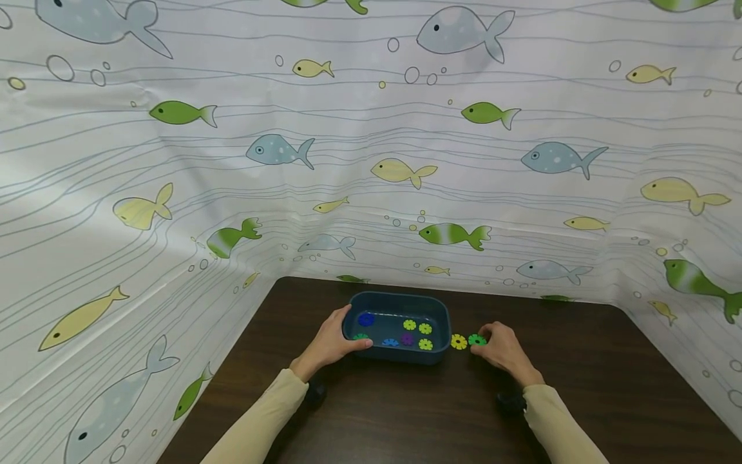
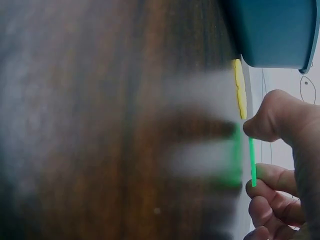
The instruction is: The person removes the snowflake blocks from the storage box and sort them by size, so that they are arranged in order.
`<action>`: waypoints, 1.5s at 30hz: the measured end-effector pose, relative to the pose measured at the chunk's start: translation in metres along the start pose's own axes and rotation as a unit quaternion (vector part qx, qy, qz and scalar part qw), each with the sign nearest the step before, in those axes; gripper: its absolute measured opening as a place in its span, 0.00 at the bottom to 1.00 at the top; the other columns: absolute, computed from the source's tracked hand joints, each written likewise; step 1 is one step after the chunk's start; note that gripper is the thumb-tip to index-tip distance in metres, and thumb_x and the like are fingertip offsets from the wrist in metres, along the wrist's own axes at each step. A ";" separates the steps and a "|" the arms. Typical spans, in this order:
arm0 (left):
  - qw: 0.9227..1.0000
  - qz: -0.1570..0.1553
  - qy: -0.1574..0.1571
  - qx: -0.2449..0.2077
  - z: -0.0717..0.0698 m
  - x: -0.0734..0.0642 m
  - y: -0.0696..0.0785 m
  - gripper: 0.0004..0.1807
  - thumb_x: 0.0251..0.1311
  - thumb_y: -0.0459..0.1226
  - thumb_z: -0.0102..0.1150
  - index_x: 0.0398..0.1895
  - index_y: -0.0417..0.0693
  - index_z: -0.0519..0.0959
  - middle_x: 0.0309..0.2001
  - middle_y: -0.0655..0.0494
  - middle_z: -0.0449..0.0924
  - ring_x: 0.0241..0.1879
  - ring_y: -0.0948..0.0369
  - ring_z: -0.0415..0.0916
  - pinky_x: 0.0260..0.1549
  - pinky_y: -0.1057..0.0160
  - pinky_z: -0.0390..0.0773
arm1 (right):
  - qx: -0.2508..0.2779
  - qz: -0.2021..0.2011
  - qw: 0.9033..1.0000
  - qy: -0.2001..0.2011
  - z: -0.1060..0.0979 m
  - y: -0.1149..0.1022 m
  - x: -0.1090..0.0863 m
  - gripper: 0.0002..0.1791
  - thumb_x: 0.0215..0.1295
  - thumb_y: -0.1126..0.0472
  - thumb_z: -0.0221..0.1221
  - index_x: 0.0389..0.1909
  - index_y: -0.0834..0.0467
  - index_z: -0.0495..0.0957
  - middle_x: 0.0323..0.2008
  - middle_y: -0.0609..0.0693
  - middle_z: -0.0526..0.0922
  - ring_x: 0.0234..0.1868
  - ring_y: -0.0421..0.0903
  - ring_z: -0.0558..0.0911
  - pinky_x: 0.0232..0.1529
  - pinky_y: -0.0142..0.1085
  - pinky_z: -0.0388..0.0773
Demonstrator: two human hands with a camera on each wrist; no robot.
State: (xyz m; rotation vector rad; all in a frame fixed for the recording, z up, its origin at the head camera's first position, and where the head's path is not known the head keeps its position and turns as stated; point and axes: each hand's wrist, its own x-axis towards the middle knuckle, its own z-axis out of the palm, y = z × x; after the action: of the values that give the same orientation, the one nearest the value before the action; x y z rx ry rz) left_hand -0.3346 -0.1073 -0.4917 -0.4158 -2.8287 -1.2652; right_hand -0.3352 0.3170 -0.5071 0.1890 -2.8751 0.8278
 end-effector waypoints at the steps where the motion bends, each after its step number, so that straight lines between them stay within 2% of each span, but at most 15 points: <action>1: 1.000 0.000 0.000 0.000 0.000 0.000 0.000 0.64 0.58 0.61 0.78 0.87 0.39 0.56 0.84 0.32 0.60 0.81 0.32 0.63 0.75 0.26 0.68 | -0.002 0.000 1.000 -0.002 0.000 0.000 0.000 0.23 0.61 0.59 0.74 0.50 0.73 0.85 0.46 0.65 0.85 0.43 0.54 0.83 0.49 0.55 0.86; 7: 1.000 0.001 -0.001 0.001 0.000 0.001 0.001 0.63 0.59 0.60 0.78 0.87 0.38 0.56 0.84 0.32 0.60 0.81 0.32 0.63 0.75 0.26 0.68 | 0.004 0.011 1.000 -0.017 -0.004 0.001 0.001 0.21 0.65 0.60 0.74 0.51 0.72 0.85 0.47 0.65 0.85 0.44 0.54 0.84 0.50 0.54 0.87; 17: 1.000 0.006 0.001 0.000 0.001 0.004 0.002 0.63 0.58 0.60 0.78 0.86 0.37 0.57 0.83 0.32 0.61 0.80 0.33 0.65 0.75 0.27 0.69 | 0.009 0.022 0.999 -0.042 -0.014 -0.001 0.003 0.22 0.66 0.59 0.74 0.52 0.72 0.86 0.47 0.63 0.90 0.46 0.55 0.88 0.51 0.55 0.88; 30: 1.000 0.002 0.003 -0.002 0.002 0.004 0.000 0.62 0.58 0.58 0.79 0.87 0.38 0.57 0.83 0.32 0.62 0.79 0.33 0.66 0.75 0.27 0.70 | 0.017 0.032 0.998 -0.050 -0.014 0.001 0.002 0.24 0.66 0.59 0.74 0.55 0.73 0.85 0.49 0.66 0.89 0.48 0.56 0.87 0.54 0.56 0.88; 39: 1.000 0.002 0.002 -0.005 0.001 0.003 -0.001 0.63 0.58 0.59 0.78 0.87 0.38 0.57 0.83 0.32 0.62 0.80 0.33 0.65 0.75 0.27 0.69 | 0.017 0.024 0.999 -0.045 -0.013 0.001 0.001 0.25 0.66 0.58 0.74 0.56 0.73 0.85 0.48 0.65 0.89 0.47 0.57 0.88 0.52 0.57 0.88; 45: 1.000 0.003 0.000 -0.009 0.000 0.002 -0.001 0.63 0.58 0.61 0.78 0.87 0.38 0.57 0.83 0.32 0.61 0.80 0.33 0.65 0.75 0.27 0.69 | 0.022 0.020 0.999 -0.035 -0.013 -0.004 -0.001 0.31 0.66 0.54 0.75 0.59 0.74 0.83 0.55 0.69 0.87 0.52 0.63 0.87 0.54 0.58 0.88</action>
State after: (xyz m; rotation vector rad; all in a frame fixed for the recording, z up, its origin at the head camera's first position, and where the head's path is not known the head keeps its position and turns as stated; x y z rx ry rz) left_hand -0.3372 -0.1073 -0.4923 -0.4240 -2.8166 -1.2915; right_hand -0.3318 0.3209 -0.4939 0.1684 -2.9366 0.9114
